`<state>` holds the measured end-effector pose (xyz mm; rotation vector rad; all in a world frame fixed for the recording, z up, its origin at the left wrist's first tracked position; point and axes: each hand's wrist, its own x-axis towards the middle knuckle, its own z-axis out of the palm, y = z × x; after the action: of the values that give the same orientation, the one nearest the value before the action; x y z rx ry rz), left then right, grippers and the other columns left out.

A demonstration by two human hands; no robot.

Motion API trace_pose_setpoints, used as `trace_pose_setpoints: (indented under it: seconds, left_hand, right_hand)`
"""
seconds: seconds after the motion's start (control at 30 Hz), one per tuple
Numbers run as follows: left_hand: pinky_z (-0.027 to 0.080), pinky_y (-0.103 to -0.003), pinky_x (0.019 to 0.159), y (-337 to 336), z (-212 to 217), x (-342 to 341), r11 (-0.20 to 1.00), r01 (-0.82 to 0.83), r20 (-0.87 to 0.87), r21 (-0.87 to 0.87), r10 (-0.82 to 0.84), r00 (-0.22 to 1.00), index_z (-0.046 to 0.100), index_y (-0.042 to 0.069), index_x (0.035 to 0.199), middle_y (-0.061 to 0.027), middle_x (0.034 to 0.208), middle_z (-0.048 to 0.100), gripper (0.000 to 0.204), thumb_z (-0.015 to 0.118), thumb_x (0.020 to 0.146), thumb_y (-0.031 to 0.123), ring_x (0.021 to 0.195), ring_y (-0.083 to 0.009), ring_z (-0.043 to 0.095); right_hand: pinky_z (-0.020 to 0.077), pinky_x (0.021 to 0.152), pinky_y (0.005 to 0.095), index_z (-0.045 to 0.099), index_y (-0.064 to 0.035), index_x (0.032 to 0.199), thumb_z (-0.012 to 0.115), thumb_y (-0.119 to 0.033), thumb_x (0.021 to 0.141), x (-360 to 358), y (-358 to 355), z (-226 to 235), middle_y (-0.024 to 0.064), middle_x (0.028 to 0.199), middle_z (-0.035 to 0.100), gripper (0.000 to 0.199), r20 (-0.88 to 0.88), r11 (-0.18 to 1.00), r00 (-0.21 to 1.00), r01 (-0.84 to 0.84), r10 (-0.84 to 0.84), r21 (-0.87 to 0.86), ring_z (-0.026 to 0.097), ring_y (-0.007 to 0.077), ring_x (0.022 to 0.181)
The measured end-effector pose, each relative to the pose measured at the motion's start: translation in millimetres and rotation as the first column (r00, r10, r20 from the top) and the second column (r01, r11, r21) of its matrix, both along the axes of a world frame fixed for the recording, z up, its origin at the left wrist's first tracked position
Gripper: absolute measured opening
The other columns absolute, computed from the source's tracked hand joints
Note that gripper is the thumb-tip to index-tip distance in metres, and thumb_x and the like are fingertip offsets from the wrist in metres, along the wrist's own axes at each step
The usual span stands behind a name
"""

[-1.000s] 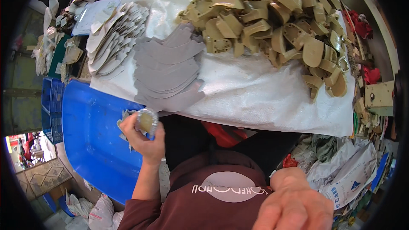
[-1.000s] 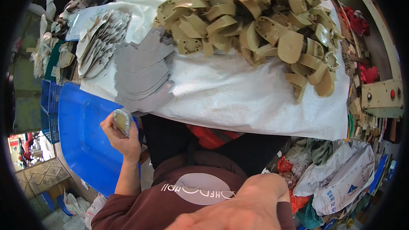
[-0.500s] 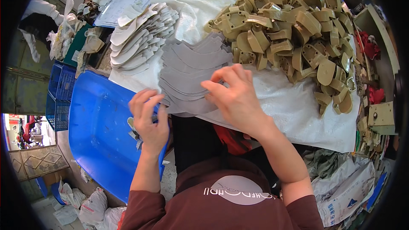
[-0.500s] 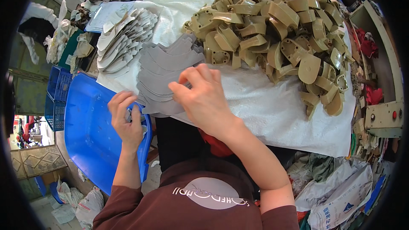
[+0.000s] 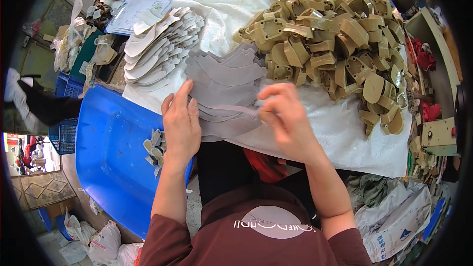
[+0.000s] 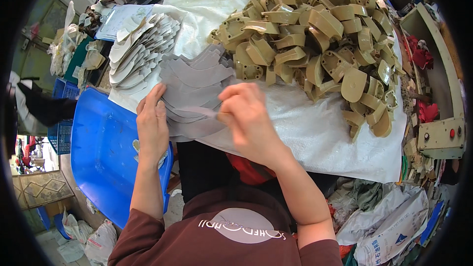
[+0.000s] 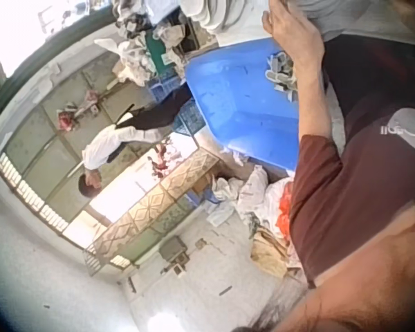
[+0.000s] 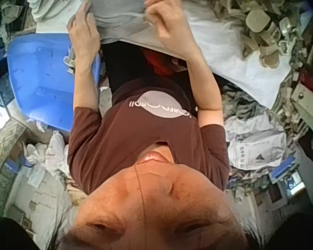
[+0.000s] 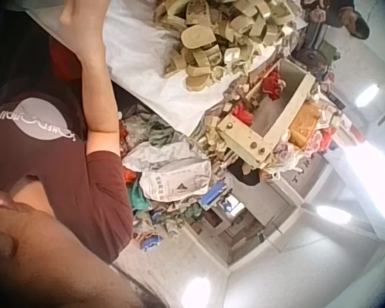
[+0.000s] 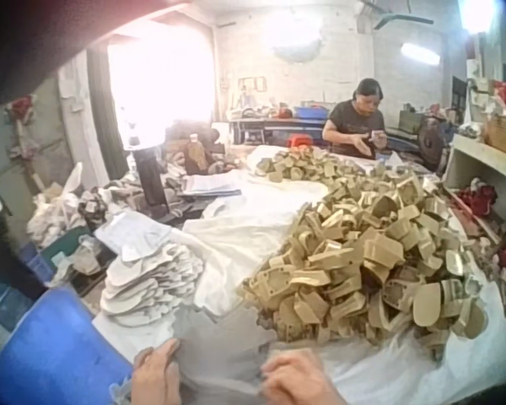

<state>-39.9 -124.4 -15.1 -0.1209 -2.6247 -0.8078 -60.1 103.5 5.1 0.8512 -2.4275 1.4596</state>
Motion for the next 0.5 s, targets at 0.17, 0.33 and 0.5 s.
trace_pose_setpoints:
  seconds: [0.17, 0.33, 0.5]
  left_hand:
    - [0.032, -0.046, 0.094, 39, 33, 15, 0.96, 0.279, 0.007, -0.027, -0.279, 0.96, 0.058, 0.001, 0.114, -0.0185, 0.113, 0.058, 0.04, 0.049, 0.087, 0.028, 0.108, -0.034, 0.05]
    - [0.035, -0.04, 0.091, 87, 35, 24, 0.909, 0.397, 0.048, 0.123, -0.405, 0.913, 0.063, -0.003, 0.112, -0.0189, 0.106, 0.059, 0.074, 0.023, 0.093, 0.057, 0.104, -0.0323, 0.05]
    - [0.047, -0.029, 0.072, 117, 14, 29, 0.437, 0.168, 0.148, 0.884, -0.601, 0.785, 0.056, -0.003, 0.123, -0.0104, 0.101, 0.063, 0.04, 0.036, 0.101, 0.025, 0.076, -0.0149, 0.056]
  right_hand:
    - [0.0382, 0.082, 0.042, 0.054, -0.0061, 0.082, 0.065, 0.002, 0.069, 31, 36, 13, 0.012, 0.105, 0.053, 0.019, -0.117, 0.975, 0.968, 0.218, -0.222, -0.046, 0.048, 0.0317, 0.097]
    - [0.0343, 0.083, 0.0426, 0.053, -0.0086, 0.081, 0.067, -0.006, 0.062, 50, 48, 16, 0.0088, 0.107, 0.054, 0.024, -0.314, 0.961, 0.939, 0.208, -0.144, 0.182, 0.048, 0.0297, 0.1]
    - [0.0418, 0.081, 0.0428, 0.055, -0.0064, 0.096, 0.07, -0.012, 0.074, 45, 86, 20, 0.0143, 0.109, 0.053, 0.027, -0.313, 0.945, 0.915, 0.304, -0.254, 0.122, 0.052, 0.033, 0.097]
